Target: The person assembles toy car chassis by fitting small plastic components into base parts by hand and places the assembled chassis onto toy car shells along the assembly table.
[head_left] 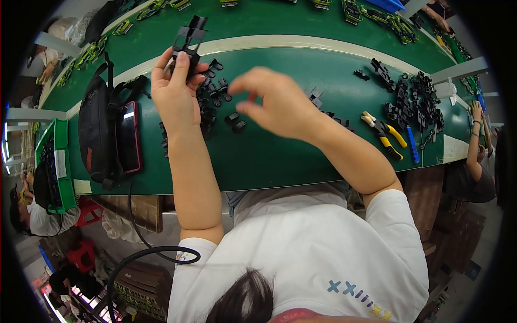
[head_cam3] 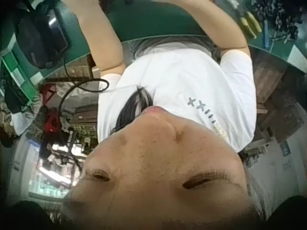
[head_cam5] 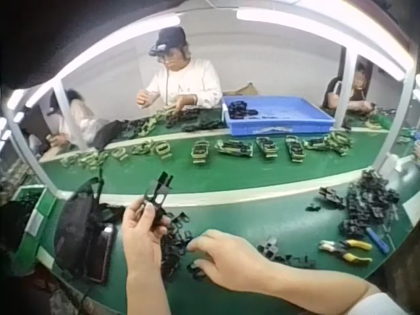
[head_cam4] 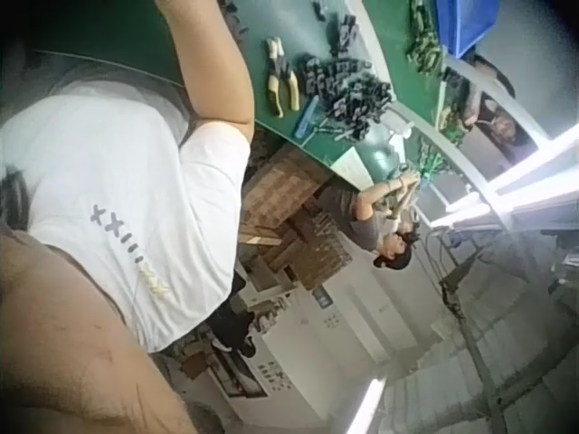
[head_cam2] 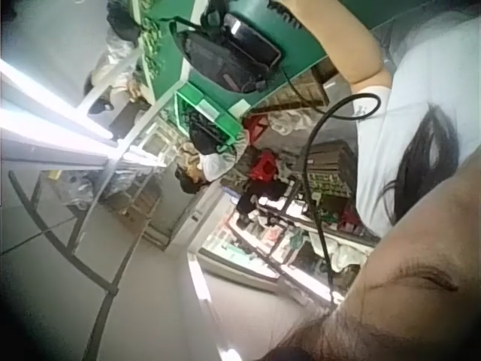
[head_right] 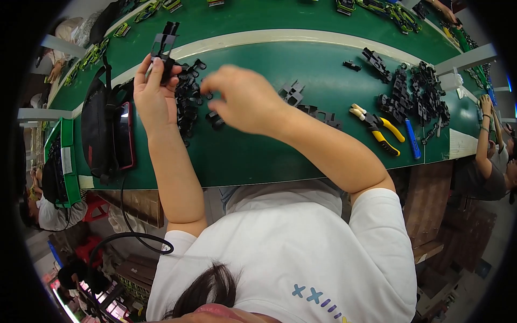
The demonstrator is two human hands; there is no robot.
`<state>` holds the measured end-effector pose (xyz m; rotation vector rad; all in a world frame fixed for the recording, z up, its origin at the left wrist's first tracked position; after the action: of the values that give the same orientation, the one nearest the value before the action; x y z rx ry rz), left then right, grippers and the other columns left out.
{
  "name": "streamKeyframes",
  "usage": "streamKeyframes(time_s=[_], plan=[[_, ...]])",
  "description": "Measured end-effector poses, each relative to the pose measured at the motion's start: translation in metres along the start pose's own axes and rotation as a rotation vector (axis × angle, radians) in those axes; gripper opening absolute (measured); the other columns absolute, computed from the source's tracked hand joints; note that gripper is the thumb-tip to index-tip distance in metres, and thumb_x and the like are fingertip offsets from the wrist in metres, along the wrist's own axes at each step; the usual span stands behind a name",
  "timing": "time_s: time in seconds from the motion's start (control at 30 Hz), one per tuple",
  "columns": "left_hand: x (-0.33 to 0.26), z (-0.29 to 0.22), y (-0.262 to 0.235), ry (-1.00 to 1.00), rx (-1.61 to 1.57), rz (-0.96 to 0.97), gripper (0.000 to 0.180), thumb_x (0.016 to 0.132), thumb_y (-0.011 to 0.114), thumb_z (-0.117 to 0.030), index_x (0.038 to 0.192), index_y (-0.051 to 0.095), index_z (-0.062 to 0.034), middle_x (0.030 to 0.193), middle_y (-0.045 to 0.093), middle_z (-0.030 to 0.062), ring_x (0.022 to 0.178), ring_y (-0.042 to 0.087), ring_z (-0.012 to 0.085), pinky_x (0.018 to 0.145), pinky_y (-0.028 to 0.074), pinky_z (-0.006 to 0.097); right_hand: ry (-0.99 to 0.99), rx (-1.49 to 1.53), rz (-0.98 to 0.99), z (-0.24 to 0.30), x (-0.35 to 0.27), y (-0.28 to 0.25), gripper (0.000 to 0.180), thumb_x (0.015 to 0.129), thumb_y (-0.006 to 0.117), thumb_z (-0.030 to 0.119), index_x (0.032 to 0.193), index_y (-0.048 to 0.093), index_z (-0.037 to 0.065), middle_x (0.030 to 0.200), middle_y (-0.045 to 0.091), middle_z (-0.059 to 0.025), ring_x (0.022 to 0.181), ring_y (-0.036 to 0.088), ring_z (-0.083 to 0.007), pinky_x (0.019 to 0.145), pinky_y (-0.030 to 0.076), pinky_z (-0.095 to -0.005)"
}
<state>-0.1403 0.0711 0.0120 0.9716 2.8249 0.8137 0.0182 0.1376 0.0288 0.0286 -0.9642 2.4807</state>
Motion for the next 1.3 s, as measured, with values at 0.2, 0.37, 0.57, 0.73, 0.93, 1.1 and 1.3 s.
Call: streamKeyframes(time_s=[0.2,0.37,0.57,0.73,0.93,1.1,1.3], plan=[[0.000,0.002,0.003,0.018,0.019,-0.020,0.031,0.086,0.063,-0.010,0.112,0.053,0.0033,0.081,0.061,0.0078,0.061,0.060,0.0135,0.049,0.046,0.020,-0.621,-0.420,0.244,0.007,-0.010,0.044,0.022,0.071,0.062,0.004,0.093,0.065,0.005,0.100,0.061,-0.0054,0.097,0.056,-0.0255,0.080,0.047,-0.0352],[-0.001,0.007,0.003,-0.021,0.077,-0.017,0.027,0.088,0.059,-0.010,0.113,0.056,0.0006,0.080,0.061,0.0060,0.061,0.058,0.0115,0.050,0.046,0.019,-0.344,-0.529,0.388,-0.009,-0.004,0.033,0.022,0.073,0.065,0.010,0.095,0.066,0.006,0.094,0.060,-0.0077,0.093,0.057,-0.0267,0.075,0.048,-0.0360],[-0.009,0.021,0.021,-0.109,0.047,0.114,0.028,0.091,0.051,-0.007,0.117,0.054,0.0022,0.086,0.060,0.0090,0.068,0.061,0.0154,0.056,0.050,0.023,0.168,0.227,-0.008,-0.036,-0.015,-0.022,0.023,0.076,0.070,0.009,0.097,0.064,0.000,0.081,0.064,-0.0070,0.069,0.062,-0.0148,0.063,0.050,-0.0279],[-0.032,0.038,0.047,-0.114,0.222,0.291,0.029,0.089,0.054,-0.004,0.116,0.048,0.0046,0.091,0.060,0.0124,0.072,0.062,0.0164,0.065,0.052,0.025,0.137,0.628,-0.419,-0.039,-0.014,-0.065,0.024,0.073,0.073,0.008,0.092,0.063,-0.003,0.073,0.066,-0.0058,0.061,0.059,-0.0085,0.057,0.049,-0.0218],[-0.049,0.047,0.061,-0.116,0.299,0.383,0.030,0.089,0.055,-0.005,0.116,0.049,0.0052,0.090,0.061,0.0123,0.072,0.063,0.0153,0.066,0.052,0.025,0.155,0.283,-0.557,-0.046,-0.023,-0.068,0.024,0.074,0.073,0.008,0.091,0.062,-0.004,0.075,0.065,-0.0082,0.061,0.059,-0.0094,0.057,0.049,-0.0213],[-0.052,0.050,0.063,-0.128,0.278,0.395,0.030,0.089,0.054,-0.005,0.116,0.049,0.0060,0.090,0.061,0.0126,0.071,0.063,0.0153,0.066,0.052,0.025,0.081,0.160,-0.585,-0.044,-0.024,-0.060,0.021,0.073,0.073,0.010,0.086,0.065,-0.003,0.073,0.065,-0.0087,0.059,0.059,-0.0116,0.056,0.049,-0.0232],[-0.051,0.046,0.061,-0.160,0.268,0.374,0.031,0.089,0.055,-0.005,0.117,0.049,0.0077,0.089,0.061,0.0134,0.070,0.064,0.0161,0.066,0.053,0.025,0.337,0.446,-0.406,-0.055,-0.024,-0.063,0.023,0.072,0.074,0.014,0.089,0.066,0.001,0.078,0.059,-0.0070,0.061,0.058,-0.0128,0.056,0.048,-0.0243]])
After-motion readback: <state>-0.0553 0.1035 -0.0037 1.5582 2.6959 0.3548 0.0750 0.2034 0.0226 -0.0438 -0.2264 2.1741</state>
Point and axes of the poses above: each hand's wrist, its own x-axis towards the middle knuckle, its own y-axis out of the palm, z = x × y, the point moved 5 cm from there along x, towards the middle knuckle
